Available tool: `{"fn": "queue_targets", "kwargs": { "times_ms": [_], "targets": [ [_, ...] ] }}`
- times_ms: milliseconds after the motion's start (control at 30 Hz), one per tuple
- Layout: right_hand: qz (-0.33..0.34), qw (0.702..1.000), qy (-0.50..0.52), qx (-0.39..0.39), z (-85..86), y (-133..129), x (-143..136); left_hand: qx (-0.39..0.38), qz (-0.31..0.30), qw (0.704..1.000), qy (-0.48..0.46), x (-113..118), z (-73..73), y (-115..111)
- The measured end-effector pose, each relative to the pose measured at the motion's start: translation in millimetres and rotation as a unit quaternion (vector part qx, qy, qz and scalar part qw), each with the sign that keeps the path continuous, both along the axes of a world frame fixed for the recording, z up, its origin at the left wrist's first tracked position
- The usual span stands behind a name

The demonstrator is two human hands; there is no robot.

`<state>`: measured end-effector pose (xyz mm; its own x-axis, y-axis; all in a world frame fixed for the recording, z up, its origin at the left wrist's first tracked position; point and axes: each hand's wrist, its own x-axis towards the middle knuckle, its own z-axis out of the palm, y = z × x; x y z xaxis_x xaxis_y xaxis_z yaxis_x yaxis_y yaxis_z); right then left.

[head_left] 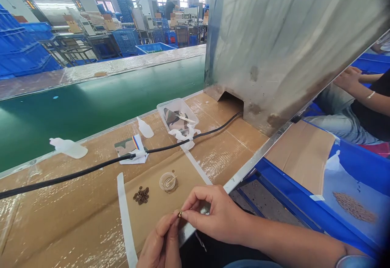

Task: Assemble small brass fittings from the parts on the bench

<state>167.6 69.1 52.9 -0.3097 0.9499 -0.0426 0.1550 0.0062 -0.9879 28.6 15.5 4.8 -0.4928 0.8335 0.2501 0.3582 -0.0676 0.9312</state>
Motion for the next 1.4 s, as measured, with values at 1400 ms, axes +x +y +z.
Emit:
{"fn": "queue_targets", "kwargs": {
  "times_ms": [1400],
  "targets": [
    [-0.093, 0.981, 0.036, 0.168, -37.0, 1, -16, -0.066, -0.171, 0.981, -0.056, -29, -0.5, 15]
  ]
}}
